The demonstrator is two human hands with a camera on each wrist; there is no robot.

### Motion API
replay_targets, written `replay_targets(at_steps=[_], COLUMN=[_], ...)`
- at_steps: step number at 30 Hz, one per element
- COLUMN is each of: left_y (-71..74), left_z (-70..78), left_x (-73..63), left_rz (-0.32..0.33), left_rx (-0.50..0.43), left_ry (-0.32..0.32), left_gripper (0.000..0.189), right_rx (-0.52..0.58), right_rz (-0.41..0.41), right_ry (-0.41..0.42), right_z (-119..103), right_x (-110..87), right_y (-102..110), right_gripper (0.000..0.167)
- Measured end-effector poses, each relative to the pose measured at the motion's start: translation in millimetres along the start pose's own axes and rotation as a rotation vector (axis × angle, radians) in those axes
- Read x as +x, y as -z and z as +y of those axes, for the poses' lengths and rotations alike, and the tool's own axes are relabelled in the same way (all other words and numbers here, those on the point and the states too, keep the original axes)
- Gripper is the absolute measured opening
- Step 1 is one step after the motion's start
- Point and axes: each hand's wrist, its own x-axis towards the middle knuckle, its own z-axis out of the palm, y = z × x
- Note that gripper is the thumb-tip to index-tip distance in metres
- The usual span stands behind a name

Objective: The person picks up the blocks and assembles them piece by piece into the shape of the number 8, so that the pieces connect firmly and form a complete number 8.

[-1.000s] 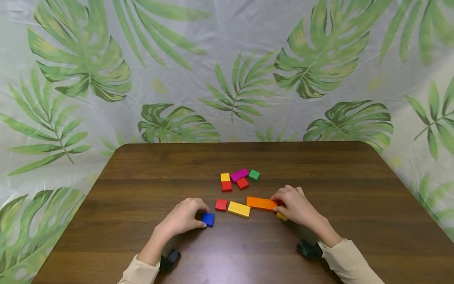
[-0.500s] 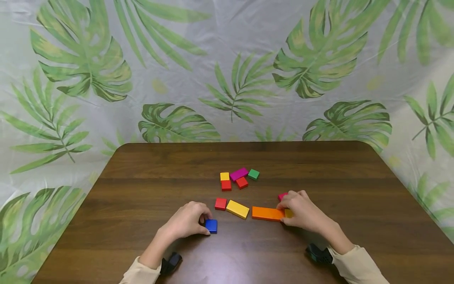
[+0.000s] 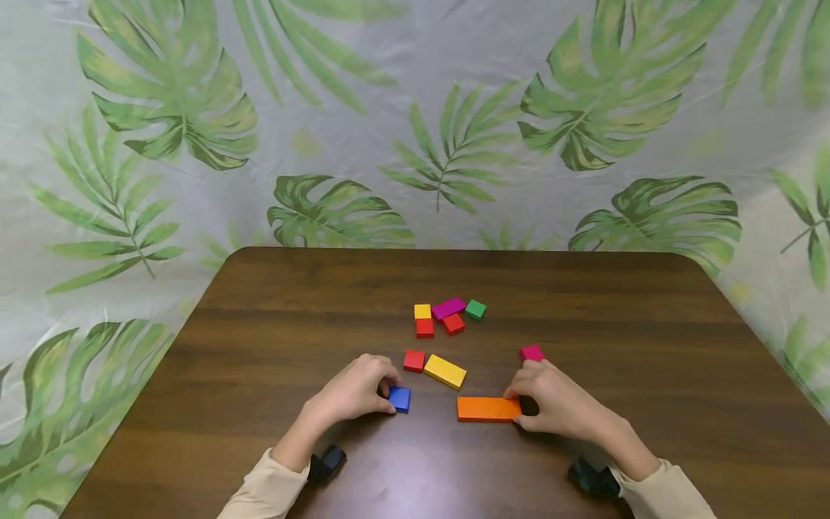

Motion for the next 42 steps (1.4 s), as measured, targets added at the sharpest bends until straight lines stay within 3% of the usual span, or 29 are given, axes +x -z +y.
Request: replay_targets(at_steps=[6,13,23,42], left_y=[-1.0,-0.9,-5.8,-6.3], left_z=[-2.2,-7.3,-1.0,9.7], left_x=[3.7,2.9,7.2,6.2], left_rz=[-0.012,-0.060,-0.058,-0.071], left_rx=[-0.049,-0.119,-0.093,-0.015], left_ry=[-0.053,-0.055,-0.083,-0.018], left_gripper=[0.026,0.026,0.027,0.027], right_rx=[0.067,0.158,0.159,0.176], right_rz=[-0.004,-0.015,0.035,-0.019], right_ry=[0.025,0.023,0.019,-0.081], right_z=[-12,-28,-43,-54], right_x=[4.3,8.9,10.9,14.6], right_y=[-5,-16,-29,-27], right_gripper=[0.017,0.018,0.018,0.018])
